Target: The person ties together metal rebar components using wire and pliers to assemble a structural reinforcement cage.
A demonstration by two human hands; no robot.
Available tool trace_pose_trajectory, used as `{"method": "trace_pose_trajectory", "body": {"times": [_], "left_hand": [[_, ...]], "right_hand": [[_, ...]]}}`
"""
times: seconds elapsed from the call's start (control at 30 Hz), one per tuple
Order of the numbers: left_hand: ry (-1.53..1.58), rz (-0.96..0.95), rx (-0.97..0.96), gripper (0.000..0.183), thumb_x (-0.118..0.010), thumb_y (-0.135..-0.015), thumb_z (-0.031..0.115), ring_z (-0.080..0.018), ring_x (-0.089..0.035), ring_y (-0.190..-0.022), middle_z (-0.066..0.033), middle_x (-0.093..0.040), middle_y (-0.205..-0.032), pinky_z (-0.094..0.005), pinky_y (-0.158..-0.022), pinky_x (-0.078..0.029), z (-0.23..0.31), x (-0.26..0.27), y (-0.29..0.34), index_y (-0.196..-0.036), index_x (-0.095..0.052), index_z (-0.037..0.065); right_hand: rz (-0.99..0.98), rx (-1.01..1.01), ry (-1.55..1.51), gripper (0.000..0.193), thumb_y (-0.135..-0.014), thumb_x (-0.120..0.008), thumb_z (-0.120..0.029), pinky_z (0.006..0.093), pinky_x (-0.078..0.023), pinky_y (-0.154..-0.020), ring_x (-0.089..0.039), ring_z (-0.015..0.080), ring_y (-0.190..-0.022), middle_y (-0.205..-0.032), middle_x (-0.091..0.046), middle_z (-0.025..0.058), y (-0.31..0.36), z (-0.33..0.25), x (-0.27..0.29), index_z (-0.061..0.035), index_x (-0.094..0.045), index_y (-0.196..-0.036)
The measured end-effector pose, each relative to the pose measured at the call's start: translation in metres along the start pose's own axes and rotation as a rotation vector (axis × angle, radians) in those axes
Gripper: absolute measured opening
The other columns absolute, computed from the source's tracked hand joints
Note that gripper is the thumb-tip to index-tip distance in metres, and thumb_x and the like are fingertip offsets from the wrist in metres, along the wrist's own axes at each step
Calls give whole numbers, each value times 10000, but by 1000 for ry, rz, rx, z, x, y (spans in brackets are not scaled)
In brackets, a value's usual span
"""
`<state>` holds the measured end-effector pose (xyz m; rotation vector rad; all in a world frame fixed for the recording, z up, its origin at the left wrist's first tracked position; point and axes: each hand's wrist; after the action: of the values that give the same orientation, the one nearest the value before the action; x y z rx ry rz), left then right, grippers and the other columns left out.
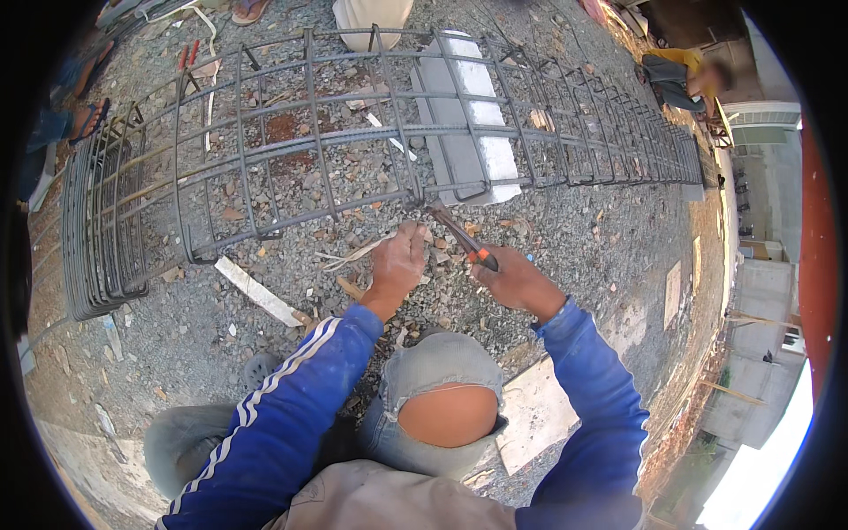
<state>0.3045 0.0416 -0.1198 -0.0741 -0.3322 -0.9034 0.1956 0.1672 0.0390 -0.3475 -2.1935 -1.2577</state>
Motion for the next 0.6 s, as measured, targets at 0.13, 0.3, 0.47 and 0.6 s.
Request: {"method": "trace_pose_trajectory", "body": {"times": [0.13,0.3,0.47,0.6], "left_hand": [[-18,2,-77,208,-496,-963,255,-467,-612,-691,-245,-623,-703,-560,-626,-471,-17,-9,-3,-986,-570,61],[171,-26,-14,205,-497,-944,250,-465,-621,-707,-239,-638,-723,-557,-658,-487,-15,-9,2,-980,-590,71],[174,-105,-20,193,-520,-935,218,-452,-620,-721,-232,-646,-761,-533,-647,-494,-20,4,1,-1009,-621,71],[280,-79,-61,184,-517,-951,205,-443,-615,-709,-226,-635,-758,-517,-629,-484,-18,9,1,-1016,-617,66]], "right_hand": [[-186,-132,-308,410,-946,-600,-240,354,-495,-833,-599,180,-963,-1062,-625,67,1,-3,0,-60,-544,-1310],[-381,-267,-672,645,-946,-616,-244,386,-489,-965,-588,222,-1100,-1233,-584,99,2,-5,-15,-21,-331,-1480],[-397,-249,-757,676,-941,-629,-295,417,-467,-984,-585,258,-1128,-1247,-579,127,-1,-12,-26,-25,-325,-1482],[-416,-253,-824,693,-943,-620,-313,454,-446,-998,-569,306,-1169,-1264,-578,163,0,-10,-29,-22,-305,-1488]]}}
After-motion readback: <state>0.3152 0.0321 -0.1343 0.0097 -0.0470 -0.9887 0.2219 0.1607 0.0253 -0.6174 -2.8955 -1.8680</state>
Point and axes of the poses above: each hand's wrist, its own y-axis away from the middle knuckle, its own x-axis out of the back of the hand, z = x × y
